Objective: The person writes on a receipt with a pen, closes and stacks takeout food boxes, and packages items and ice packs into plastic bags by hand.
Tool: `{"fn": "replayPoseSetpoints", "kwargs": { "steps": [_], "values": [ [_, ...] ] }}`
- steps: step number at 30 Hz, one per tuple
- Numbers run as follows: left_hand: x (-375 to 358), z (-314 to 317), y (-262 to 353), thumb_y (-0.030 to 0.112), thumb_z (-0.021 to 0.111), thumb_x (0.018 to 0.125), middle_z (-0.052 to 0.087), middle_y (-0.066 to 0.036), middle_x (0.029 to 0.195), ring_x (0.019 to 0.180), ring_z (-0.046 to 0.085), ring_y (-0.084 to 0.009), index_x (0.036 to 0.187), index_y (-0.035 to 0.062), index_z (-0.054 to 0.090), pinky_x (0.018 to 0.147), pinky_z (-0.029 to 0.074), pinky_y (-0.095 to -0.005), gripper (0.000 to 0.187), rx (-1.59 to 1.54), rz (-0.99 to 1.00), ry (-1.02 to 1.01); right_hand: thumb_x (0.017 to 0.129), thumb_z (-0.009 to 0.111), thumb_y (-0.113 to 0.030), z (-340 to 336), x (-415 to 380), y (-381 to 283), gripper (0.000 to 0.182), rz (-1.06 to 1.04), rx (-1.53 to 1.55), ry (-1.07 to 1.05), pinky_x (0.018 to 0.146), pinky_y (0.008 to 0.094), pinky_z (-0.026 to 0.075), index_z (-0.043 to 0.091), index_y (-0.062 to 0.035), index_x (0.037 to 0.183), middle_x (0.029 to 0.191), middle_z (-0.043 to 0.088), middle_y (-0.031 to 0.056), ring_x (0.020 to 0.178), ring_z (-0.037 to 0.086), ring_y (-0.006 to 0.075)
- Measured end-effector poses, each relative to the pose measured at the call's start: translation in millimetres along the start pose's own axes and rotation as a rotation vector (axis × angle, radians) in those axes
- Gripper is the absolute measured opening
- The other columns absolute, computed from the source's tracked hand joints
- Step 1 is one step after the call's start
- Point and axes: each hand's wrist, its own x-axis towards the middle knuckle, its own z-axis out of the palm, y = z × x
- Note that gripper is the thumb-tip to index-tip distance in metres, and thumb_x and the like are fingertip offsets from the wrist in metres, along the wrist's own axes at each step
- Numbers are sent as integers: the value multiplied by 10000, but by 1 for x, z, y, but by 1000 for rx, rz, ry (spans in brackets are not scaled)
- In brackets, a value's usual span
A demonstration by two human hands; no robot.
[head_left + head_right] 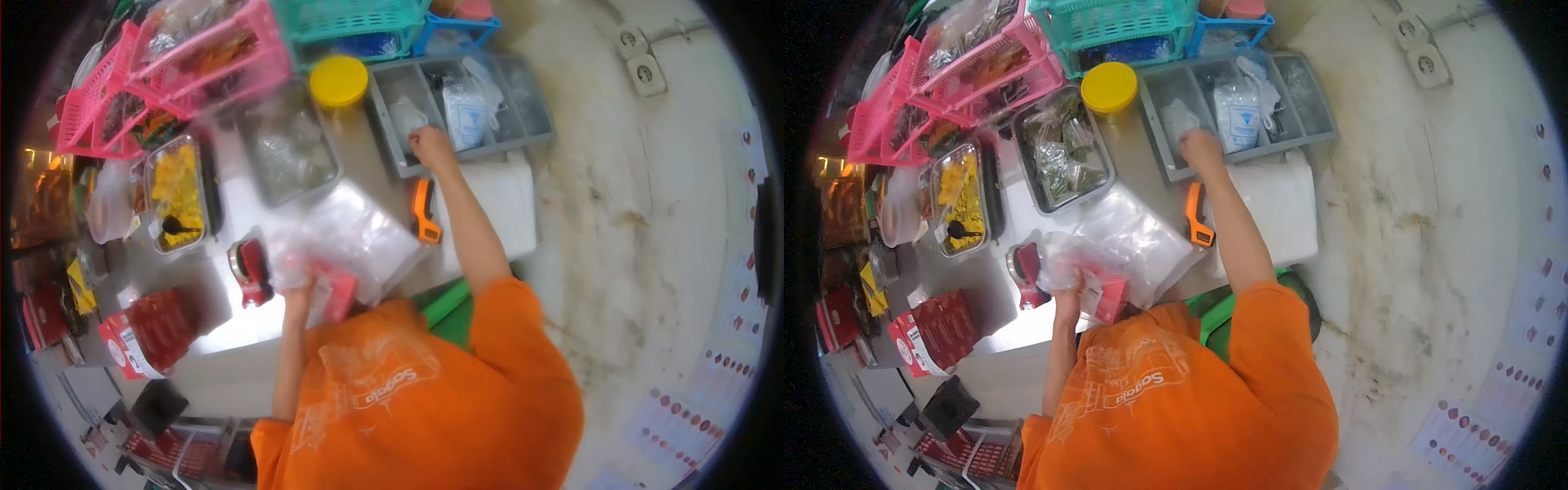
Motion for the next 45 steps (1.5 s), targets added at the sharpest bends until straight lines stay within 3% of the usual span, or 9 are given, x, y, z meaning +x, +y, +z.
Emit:
{"fn": "replayPoseSetpoints", "kwargs": {
  "steps": [4, 10, 17, 28, 31, 34, 37, 39, 45],
  "values": [
    [-15, 15, 10, 265, 600, 972, 542, 22, 850, 749, 483, -102, 988, 94, 612, 654, 393, -282, 172, -129, -21, -161, 837, 609, -168, 21, 32, -15, 201, 48, -225, -91, 824, 474, 536, 724, -57, 959, 1016, 700, 193, 968, 670, 380],
    [-7, 0, -8, 261, 599, 969, 570, 2, 893, 813, 507, -124, 1000, 58, 631, 710, 404, -279, 208, -77, 14, -115, 843, 638, -208, 27, 26, -19, 198, 258, 47, 116, 793, 465, 540, 731, -50, 920, 973, 701, 203, 903, 676, 393],
    [-8, 8, 3, 251, 598, 970, 596, -6, 928, 866, 532, -130, 1009, 49, 638, 747, 427, -296, 209, 18, 8, -119, 848, 657, -266, -4, -13, -7, 225, 98, 352, 275, 735, 445, 514, 750, -62, 868, 853, 702, 168, 826, 661, 377],
    [-9, 10, 0, 221, 626, 954, 612, -47, 1063, 962, 564, -157, 1183, 44, 583, 821, 451, -313, 292, 92, 133, -114, 827, 701, -216, -31, -44, 8, 224, 15, 698, 466, 676, 332, 510, 737, -11, 909, 793, 711, 153, 699, 678, 251],
    [-12, 10, 3, 215, 625, 953, 621, -41, 1034, 931, 571, -154, 1165, 46, 598, 801, 460, -312, 273, 144, 161, -81, 839, 700, -186, -35, -43, 3, 165, 8, 657, 509, 629, 295, 490, 735, -27, 866, 720, 699, 83, 651, 633, 138],
    [-21, 11, 10, 204, 629, 946, 622, -30, 996, 899, 575, -149, 1133, 46, 608, 773, 471, -313, 246, 73, 62, -82, 823, 695, -188, -40, -64, -15, 149, -58, 655, 213, 633, 304, 499, 720, -41, 834, 722, 692, 75, 648, 633, 151],
    [1, -4, -37, 185, 642, 927, 621, -30, 974, 882, 580, -146, 1108, 45, 607, 749, 483, -310, 231, 211, 291, -157, 738, 681, -188, -32, -137, -91, 139, -575, 304, -497, 679, 397, 526, 705, -57, 778, 767, 702, 140, 710, 676, 278],
    [-12, 1, -26, 176, 648, 918, 627, -34, 968, 874, 588, -144, 1099, 44, 606, 749, 489, -307, 228, 234, 386, -164, 713, 687, -241, -41, -199, -150, 210, -551, 164, -810, 681, 432, 517, 695, -65, 828, 812, 690, 160, 747, 665, 340],
    [-40, 2, -2, 129, 606, 858, 677, -116, 935, 880, 643, -242, 1013, 20, 653, 775, 508, -377, 195, 185, 472, -47, 759, 689, -268, -2, -233, -152, 264, -481, 434, -602, 677, 395, 522, 672, -30, 872, 788, 680, 154, 714, 655, 309]
  ]
}}
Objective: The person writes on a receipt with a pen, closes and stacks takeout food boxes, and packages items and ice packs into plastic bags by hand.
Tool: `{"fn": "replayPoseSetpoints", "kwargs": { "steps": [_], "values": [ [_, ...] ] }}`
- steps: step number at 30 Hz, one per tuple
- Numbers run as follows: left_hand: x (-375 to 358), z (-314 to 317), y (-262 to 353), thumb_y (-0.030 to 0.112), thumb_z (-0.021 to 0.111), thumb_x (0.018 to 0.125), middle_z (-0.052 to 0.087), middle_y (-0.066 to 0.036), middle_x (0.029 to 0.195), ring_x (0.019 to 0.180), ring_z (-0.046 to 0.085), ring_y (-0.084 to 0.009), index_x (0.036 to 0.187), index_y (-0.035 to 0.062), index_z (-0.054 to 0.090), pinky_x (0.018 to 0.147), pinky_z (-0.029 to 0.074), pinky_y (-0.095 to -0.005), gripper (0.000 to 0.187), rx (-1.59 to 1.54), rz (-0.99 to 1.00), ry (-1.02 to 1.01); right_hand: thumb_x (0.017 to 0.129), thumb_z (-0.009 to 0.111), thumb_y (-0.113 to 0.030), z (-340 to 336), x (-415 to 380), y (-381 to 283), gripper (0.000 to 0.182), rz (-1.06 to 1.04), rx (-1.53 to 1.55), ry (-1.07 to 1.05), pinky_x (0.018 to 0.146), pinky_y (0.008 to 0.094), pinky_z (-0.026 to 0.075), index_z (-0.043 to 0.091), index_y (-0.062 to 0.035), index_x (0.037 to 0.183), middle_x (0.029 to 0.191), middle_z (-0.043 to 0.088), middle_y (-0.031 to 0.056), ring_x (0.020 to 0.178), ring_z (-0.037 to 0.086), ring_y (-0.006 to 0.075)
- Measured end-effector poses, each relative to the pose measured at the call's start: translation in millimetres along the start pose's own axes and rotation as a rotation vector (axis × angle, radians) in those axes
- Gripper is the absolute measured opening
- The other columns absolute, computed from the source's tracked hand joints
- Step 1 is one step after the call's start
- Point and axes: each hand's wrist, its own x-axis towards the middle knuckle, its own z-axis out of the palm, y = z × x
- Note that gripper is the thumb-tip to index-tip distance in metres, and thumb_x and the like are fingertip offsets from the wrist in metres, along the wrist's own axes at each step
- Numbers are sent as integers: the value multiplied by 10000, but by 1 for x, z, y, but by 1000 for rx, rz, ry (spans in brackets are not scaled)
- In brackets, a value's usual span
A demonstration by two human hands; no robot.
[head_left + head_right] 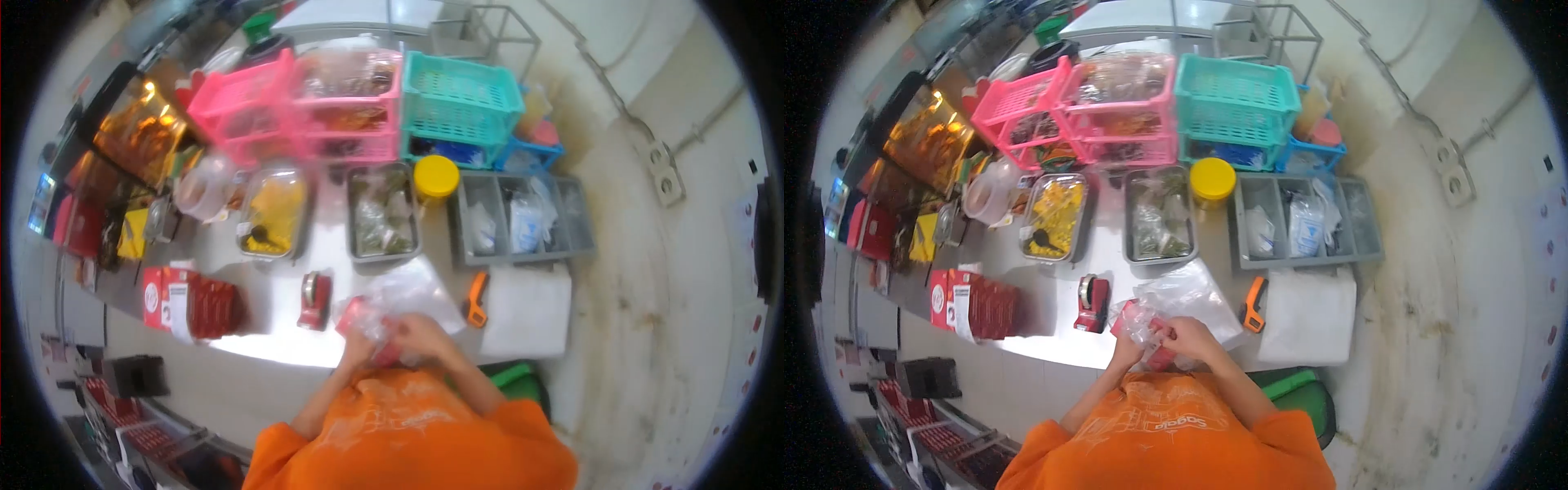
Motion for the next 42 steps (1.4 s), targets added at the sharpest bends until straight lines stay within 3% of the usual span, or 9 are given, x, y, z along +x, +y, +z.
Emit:
{"fn": "replayPoseSetpoints", "kwargs": {
  "steps": [6, 9, 15, 18, 22, 28, 34, 37, 42],
  "values": [
    [-4, -2, -45, 74, 617, 849, 674, -105, 987, 887, 622, -188, 1092, -19, 620, 794, 506, -336, 260, 74, -67, 40, 834, 714, -168, -20, -13, 26, 183, 42, 317, 305, 638, 282, 513, 692, 3, 896, 751, 695, 82, 663, 637, 141],
    [-10, -4, -8, 112, 675, 775, 593, -166, 1104, 1044, 566, -308, 1044, 7, 616, 907, 465, -389, 295, 403, 29, 64, 824, 723, -123, -12, 27, 30, 136, 69, 304, 578, 659, 274, 514, 705, -12, 901, 793, 696, 73, 697, 628, 117],
    [-10, -26, -6, 245, 723, 736, 583, -150, 1151, 1074, 557, -363, 1198, 54, 574, 923, 463, -424, 522, 720, 399, 160, 782, 711, -96, 41, 80, 11, 190, -544, 501, -131, 822, 313, 505, 718, -36, 963, 994, 693, 90, 914, 633, 173],
    [-15, -33, 23, 267, 679, 788, 612, -163, 1168, 1040, 606, -352, 1236, 83, 569, 869, 498, -423, 496, 436, 289, -16, 802, 699, -126, 51, 72, 26, 245, -374, 273, -151, 819, 311, 511, 702, -26, 1026, 970, 697, 105, 916, 647, 185],
    [-12, -22, -18, 255, 639, 822, 647, -199, 1091, 936, 648, -366, 1257, 105, 564, 793, 523, -457, 466, 488, 118, 207, 826, 690, -147, 42, 54, 5, 260, -342, 246, -76, 785, 319, 514, 697, -26, 1056, 925, 704, 116, 863, 658, 192],
    [-7, -35, -41, 291, 639, 817, 661, -219, 826, 769, 650, -408, 993, 26, 665, 661, 513, -512, 320, 857, -19, 175, 839, 696, -160, 60, 46, 1, 220, -211, 193, 3, 689, 326, 507, 717, -42, 1023, 863, 708, 115, 751, 654, 202],
    [1, -38, -62, 311, 650, 846, 674, -211, 828, 719, 664, -350, 957, 34, 678, 632, 523, -451, 300, 532, -101, 157, 820, 699, -114, 87, 35, -5, 170, -152, 276, 269, 734, 324, 503, 723, -38, 970, 902, 697, 94, 820, 642, 207],
    [5, -39, -93, 337, 633, 912, 683, -114, 897, 712, 651, -247, 1030, 39, 670, 634, 528, -406, 322, -190, -485, 25, 781, 718, -71, 99, 25, -7, 158, -232, 336, 331, 874, 365, 468, 727, -54, 938, 974, 664, 81, 977, 606, 255],
    [-10, -29, -137, 332, 541, 998, 624, -45, 1159, 1058, 564, -141, 1252, 47, 570, 840, 486, -299, 383, -593, -812, 31, 759, 775, -149, 92, 26, 1, 121, -449, 66, 331, 948, 430, 404, 733, -101, 861, 997, 655, 58, 997, 566, 283]
  ]
}}
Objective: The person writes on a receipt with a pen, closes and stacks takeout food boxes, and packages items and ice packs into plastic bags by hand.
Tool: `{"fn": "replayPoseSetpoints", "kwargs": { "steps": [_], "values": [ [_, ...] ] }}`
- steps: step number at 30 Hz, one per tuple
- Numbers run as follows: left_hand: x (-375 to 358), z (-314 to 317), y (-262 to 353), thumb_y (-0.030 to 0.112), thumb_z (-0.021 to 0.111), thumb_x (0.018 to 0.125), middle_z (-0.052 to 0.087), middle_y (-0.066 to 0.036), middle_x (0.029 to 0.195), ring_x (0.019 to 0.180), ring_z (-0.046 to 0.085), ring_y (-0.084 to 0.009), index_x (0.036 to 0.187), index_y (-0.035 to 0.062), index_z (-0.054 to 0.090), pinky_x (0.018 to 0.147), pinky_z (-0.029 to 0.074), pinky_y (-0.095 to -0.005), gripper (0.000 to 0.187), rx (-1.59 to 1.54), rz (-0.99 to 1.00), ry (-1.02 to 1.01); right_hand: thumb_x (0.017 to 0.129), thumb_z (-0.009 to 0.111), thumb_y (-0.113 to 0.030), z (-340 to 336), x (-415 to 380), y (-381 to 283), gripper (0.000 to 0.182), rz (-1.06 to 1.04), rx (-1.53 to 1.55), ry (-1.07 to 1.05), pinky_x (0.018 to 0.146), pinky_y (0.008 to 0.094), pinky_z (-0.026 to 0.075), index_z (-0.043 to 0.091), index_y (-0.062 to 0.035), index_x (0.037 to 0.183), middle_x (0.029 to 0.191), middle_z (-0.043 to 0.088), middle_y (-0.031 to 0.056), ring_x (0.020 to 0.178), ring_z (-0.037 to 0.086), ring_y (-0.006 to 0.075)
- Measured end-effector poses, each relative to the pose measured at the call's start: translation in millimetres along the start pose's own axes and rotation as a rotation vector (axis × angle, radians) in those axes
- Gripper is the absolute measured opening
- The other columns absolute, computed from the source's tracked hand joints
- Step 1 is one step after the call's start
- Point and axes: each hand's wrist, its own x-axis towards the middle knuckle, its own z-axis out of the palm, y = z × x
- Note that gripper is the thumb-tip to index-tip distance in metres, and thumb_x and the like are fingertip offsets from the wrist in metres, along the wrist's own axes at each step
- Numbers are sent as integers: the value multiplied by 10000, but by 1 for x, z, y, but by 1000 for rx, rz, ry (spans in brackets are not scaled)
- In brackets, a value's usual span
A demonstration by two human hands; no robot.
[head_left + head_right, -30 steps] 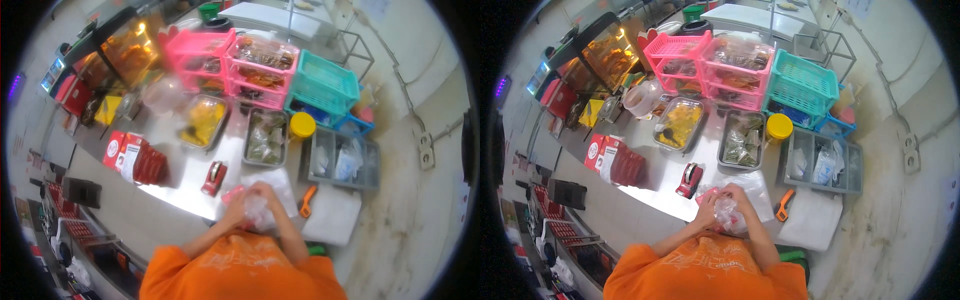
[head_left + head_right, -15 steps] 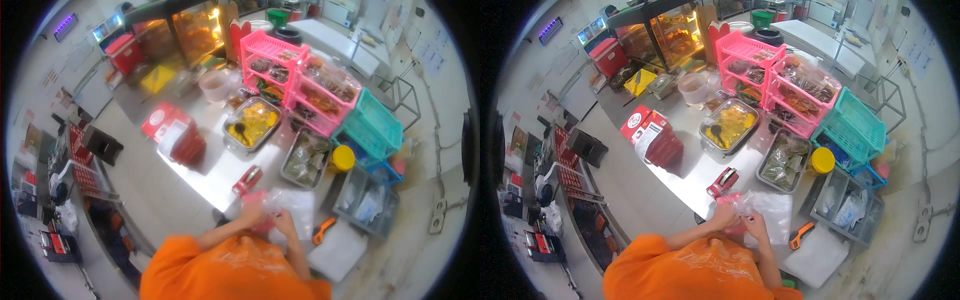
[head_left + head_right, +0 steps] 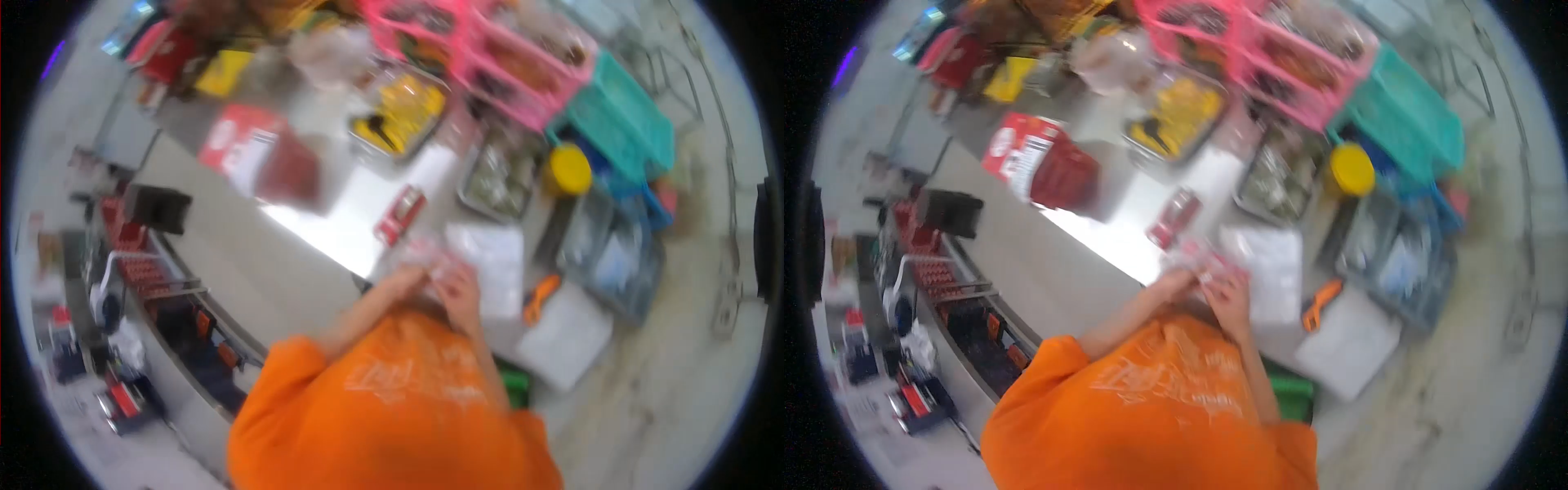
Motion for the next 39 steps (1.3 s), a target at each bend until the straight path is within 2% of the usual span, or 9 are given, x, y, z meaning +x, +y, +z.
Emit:
{"fn": "replayPoseSetpoints", "kwargs": {
  "steps": [3, 4, 7, 10, 16, 22, 25, 31, 39],
  "values": [
    [-27, 21, 2, 329, 536, 998, 585, -19, 1123, 929, 560, -135, 1261, 96, 557, 738, 474, -260, 352, -199, 20, -169, 773, 763, -132, -13, -18, -1, 131, -14, -91, 18, 913, 407, 420, 732, -95, 895, 1023, 647, 67, 996, 567, 288],
    [-60, 33, 44, 354, 580, 975, 581, -16, 1052, 877, 534, -114, 1253, 101, 572, 680, 453, -238, 376, -233, 105, -110, 778, 759, -128, -12, -5, -4, 141, -88, -91, 2, 909, 404, 424, 728, -90, 911, 1041, 643, 72, 996, 571, 291],
    [-75, 43, 54, 297, 574, 989, 532, -15, 1194, 1030, 521, -124, 1374, 136, 463, 819, 494, -274, 432, -267, 74, -128, 817, 720, -116, -5, -12, 6, 143, -98, -81, 62, 890, 398, 441, 702, -61, 947, 1060, 626, 104, 995, 577, 304],
    [-62, 40, 39, 269, 588, 984, 534, -25, 1216, 1086, 535, -146, 1363, 129, 456, 907, 511, -325, 426, -284, 130, -151, 882, 645, -99, 5, -12, 5, 113, 320, 207, 55, 823, 353, 474, 664, -9, 948, 1029, 608, 129, 936, 598, 274],
    [-66, 48, 42, 257, 602, 976, 528, -44, 1232, 1137, 535, -176, 1304, 106, 491, 952, 516, -348, 378, -271, 181, -117, 948, 541, -85, 9, -8, 13, 156, 462, 459, 53, 715, 279, 495, 607, 46, 896, 933, 555, 90, 806, 593, 159],
    [-63, 45, 39, 226, 610, 972, 546, -46, 1193, 1082, 565, -182, 1246, 94, 530, 872, 567, -346, 315, -169, 251, -54, 950, 552, -99, 13, -7, 13, 157, 535, 531, 81, 691, 275, 487, 611, 36, 896, 921, 551, 82, 766, 574, 145],
    [-67, 45, 45, 191, 592, 968, 530, -38, 1157, 1091, 550, -191, 1223, 105, 502, 885, 558, -409, 284, -42, 336, -85, 952, 567, -121, 7, -5, 10, 167, 499, 396, 43, 685, 277, 471, 617, 29, 897, 914, 550, 79, 772, 566, 146],
    [-71, 48, 38, 223, 608, 973, 572, -50, 1162, 1066, 580, -184, 1182, 68, 568, 823, 597, -365, 263, -41, 400, -19, 948, 580, -150, 7, -9, 13, 177, 461, 340, 25, 695, 305, 449, 619, 12, 889, 892, 547, 98, 781, 559, 190],
    [-66, 48, 28, 231, 571, 978, 525, -76, 1212, 1130, 544, -212, 1255, 39, 509, 919, 547, -389, 343, -72, 329, 19, 930, 594, -138, 19, -14, 29, 161, 474, 340, 70, 711, 332, 460, 617, 18, 894, 889, 552, 124, 796, 563, 231]
  ]
}}
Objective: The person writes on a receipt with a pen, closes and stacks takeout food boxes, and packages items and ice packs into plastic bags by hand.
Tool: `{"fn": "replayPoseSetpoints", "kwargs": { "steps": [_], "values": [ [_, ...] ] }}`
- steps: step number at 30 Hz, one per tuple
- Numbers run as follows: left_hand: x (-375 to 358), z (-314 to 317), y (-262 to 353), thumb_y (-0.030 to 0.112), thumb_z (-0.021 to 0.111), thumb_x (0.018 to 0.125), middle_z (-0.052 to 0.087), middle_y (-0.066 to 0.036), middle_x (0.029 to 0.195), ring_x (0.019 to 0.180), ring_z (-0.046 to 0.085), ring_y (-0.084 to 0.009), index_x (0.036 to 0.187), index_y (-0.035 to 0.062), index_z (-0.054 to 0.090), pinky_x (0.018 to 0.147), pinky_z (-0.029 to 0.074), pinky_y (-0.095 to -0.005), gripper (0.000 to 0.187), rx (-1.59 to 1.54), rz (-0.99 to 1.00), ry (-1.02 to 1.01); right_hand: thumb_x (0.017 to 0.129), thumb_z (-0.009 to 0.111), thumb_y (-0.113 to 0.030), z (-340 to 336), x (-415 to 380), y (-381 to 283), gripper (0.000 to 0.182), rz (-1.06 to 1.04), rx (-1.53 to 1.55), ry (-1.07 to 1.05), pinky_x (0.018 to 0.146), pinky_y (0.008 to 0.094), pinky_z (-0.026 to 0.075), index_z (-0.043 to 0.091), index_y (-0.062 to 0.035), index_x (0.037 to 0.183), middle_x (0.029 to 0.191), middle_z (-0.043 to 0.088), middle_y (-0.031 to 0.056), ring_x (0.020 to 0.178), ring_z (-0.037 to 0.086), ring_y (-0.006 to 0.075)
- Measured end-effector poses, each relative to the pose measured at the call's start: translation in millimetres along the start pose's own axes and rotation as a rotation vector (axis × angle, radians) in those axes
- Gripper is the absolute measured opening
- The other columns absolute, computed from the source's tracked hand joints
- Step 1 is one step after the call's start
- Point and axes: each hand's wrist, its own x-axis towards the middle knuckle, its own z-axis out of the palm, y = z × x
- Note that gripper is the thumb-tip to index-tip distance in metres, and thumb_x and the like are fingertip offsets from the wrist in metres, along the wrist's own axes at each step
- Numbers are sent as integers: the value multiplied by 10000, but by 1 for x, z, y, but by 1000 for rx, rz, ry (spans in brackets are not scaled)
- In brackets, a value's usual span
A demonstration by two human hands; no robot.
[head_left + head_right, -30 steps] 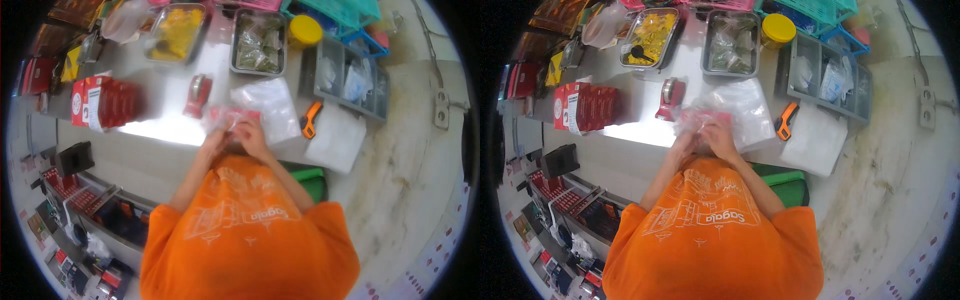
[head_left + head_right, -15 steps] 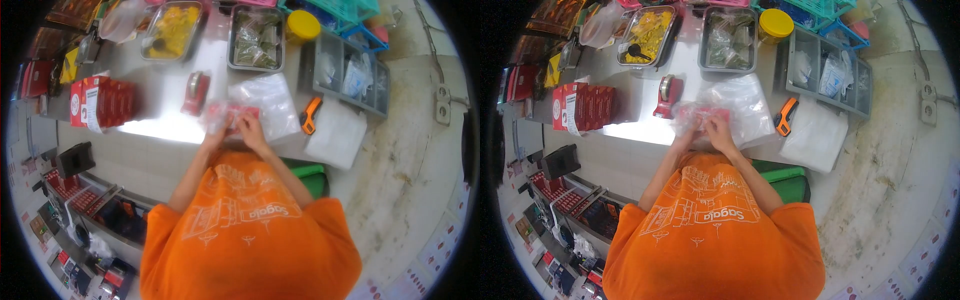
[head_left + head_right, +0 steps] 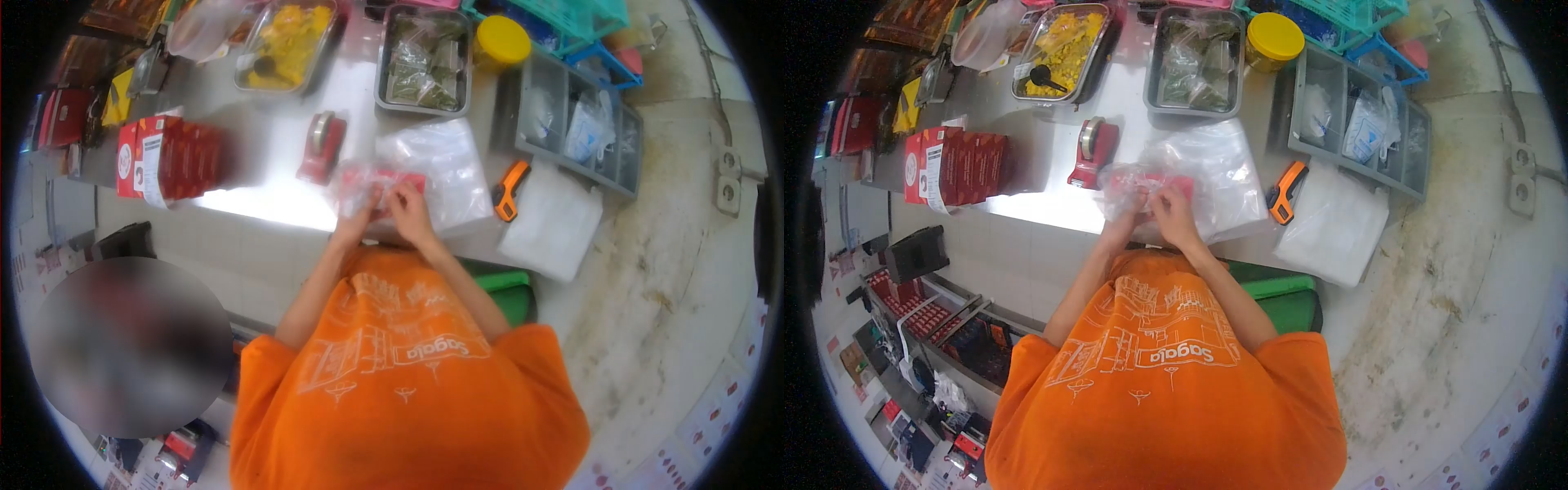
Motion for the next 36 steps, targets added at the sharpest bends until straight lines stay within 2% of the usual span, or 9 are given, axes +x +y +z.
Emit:
{"fn": "replayPoseSetpoints", "kwargs": {
  "steps": [10, 16, 19, 21, 23, 25, 26, 27, 36],
  "values": [
    [-2, 5, -4, 240, 629, 959, 547, -98, 1270, 1073, 604, -228, 1278, 26, 533, 887, 576, -376, 397, -38, -60, 92, 923, 605, -132, -3, -2, -2, 157, 31, 0, 10, 708, 328, 467, 622, 22, 898, 892, 564, 121, 795, 571, 226],
    [-2, 3, -1, 233, 544, 980, 557, -61, 1159, 1052, 578, -185, 1209, 40, 538, 900, 543, -323, 300, 98, 83, -90, 908, 624, -110, -2, 1, 1, 133, 114, 53, 0, 746, 316, 490, 648, 14, 947, 908, 609, 103, 825, 602, 208],
    [16, -21, -18, 190, 540, 948, 601, -84, 1133, 1042, 600, -203, 1198, 23, 566, 900, 526, -337, 302, 647, 512, -147, 907, 658, -124, -6, -1, -7, 132, 98, 84, 29, 719, 274, 496, 666, 4, 939, 841, 635, 47, 787, 597, 127],
    [-1, -15, -10, 112, 525, 849, 596, -166, 1276, 1186, 565, -289, 1285, 16, 556, 1055, 410, -394, 448, 687, 610, -153, 886, 684, -120, -5, -3, 3, 122, -52, -67, 43, 708, 265, 499, 680, -6, 928, 804, 651, 32, 758, 596, 111],
    [-17, -11, -12, 123, 538, 787, 638, -169, 1175, 1117, 594, -278, 1246, 18, 577, 994, 458, -393, 473, 685, 703, 19, 888, 672, -138, -9, -7, 0, 123, 58, -146, -35, 686, 266, 486, 676, -15, 885, 782, 625, 21, 728, 568, 107],
    [-5, -18, -62, 286, 550, 932, 675, -128, 976, 837, 633, -188, 1116, 33, 619, 739, 533, -363, 320, 280, 367, 36, 925, 614, -120, -9, -14, -26, 128, 16, -170, -104, 616, 253, 475, 628, -24, 842, 759, 601, 7, 679, 567, 93],
    [-20, -14, -40, 325, 583, 936, 692, -89, 1051, 951, 645, -194, 1232, 113, 628, 875, 512, -360, 366, 210, -14, 82, 945, 593, -119, -10, -21, -16, 109, 11, -34, -163, 583, 247, 466, 616, -23, 899, 798, 597, 15, 671, 563, 89],
    [-31, -18, -20, 409, 581, 933, 710, -95, 946, 908, 663, -188, 1189, 137, 665, 843, 516, -335, 384, 392, -197, 112, 956, 574, -103, -7, -32, -39, 95, 50, -69, -204, 591, 253, 470, 603, -13, 954, 835, 594, 17, 686, 565, 96],
    [-127, -115, -40, 336, 573, 889, 589, -114, 695, 503, 604, -202, 1025, -30, 599, 438, 528, -341, 391, -173, -13, 247, 944, 592, -72, 83, -87, -47, 78, -76, -71, -812, 777, 283, 451, 570, -11, 900, 861, 625, 81, 847, 585, 167]
  ]
}}
